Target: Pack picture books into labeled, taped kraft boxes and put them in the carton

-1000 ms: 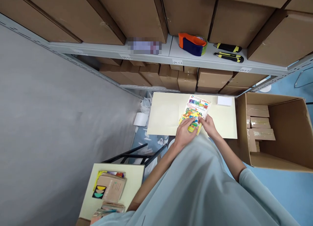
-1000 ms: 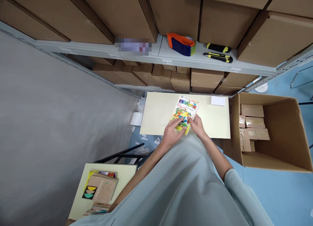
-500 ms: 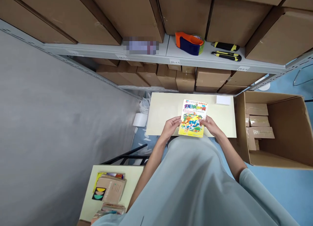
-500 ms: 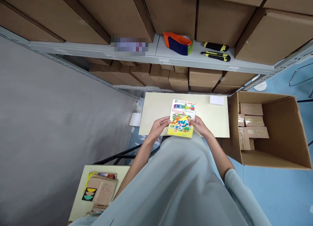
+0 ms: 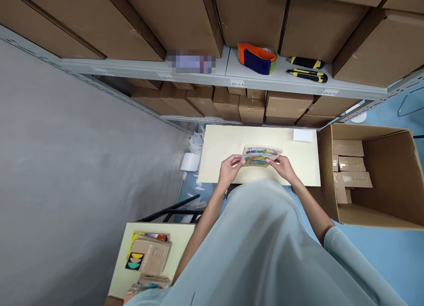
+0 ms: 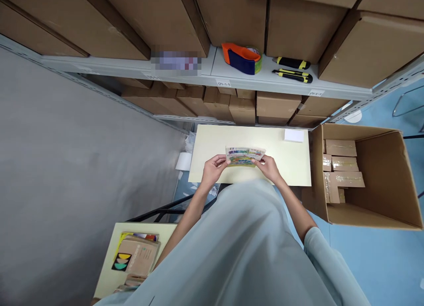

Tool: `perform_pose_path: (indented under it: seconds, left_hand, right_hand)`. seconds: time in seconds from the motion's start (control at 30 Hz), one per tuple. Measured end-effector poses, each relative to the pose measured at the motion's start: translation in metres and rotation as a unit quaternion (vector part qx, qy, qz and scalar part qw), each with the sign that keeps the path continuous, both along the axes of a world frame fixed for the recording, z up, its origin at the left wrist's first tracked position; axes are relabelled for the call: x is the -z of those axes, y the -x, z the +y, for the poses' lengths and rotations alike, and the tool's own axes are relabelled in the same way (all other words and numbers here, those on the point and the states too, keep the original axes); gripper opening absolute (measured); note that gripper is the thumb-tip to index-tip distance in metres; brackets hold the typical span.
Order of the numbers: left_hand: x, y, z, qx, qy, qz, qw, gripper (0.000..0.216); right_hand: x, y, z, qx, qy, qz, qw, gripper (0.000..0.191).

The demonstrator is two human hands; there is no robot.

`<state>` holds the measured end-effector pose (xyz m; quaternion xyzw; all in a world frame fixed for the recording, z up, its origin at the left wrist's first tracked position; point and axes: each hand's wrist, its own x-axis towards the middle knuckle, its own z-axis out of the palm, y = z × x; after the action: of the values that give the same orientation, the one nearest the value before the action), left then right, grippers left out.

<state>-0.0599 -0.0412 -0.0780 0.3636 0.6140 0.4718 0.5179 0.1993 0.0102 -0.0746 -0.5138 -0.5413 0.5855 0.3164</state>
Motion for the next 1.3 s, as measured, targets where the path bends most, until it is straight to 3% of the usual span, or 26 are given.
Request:
perform_pose_path:
  seconds: [0.2,0.37,0.47,0.63,0.8,1.0,1.3]
  left_hand:
    - [-0.017,0.002,-0.004,-0.020,-0.107,0.101,0.989,0.008]
    - [-0.018,0.005,-0.012,-0.049,-0.120,0.120,0.984,0.009]
    - [-0.015,0.008,-0.016,-0.044,-0.121,0.128,0.983,0.010]
    - [-0.011,0.011,-0.018,-0.037,-0.108,0.129,0.985,0.015]
    - [-0.006,0.014,-0.012,-0.058,-0.040,0.065,0.995,0.043]
    - [0.007,0.023,-0.013,-0.065,0.005,0.010,0.998,0.064]
    - [0.037,0.067,-0.034,-0.099,0.040,0.027,0.994,0.046]
  right_hand:
    - [-0.015,-0.003,-0.006,-0.067,-0.177,-0.042,0.981,0.029]
    - [-0.011,-0.003,-0.015,-0.113,-0.206,-0.080,0.969,0.031]
    - [-0.006,-0.003,-0.019,-0.099,-0.207,-0.075,0.970,0.031]
    - [-0.003,0.000,-0.018,-0.029,-0.159,-0.056,0.985,0.034]
    - [-0.002,0.012,-0.012,0.042,-0.034,-0.026,0.998,0.049]
    - [0.009,0.027,-0.007,0.039,0.070,0.053,0.995,0.064]
    - [0.044,0.071,-0.005,-0.015,0.120,0.038,0.992,0.080]
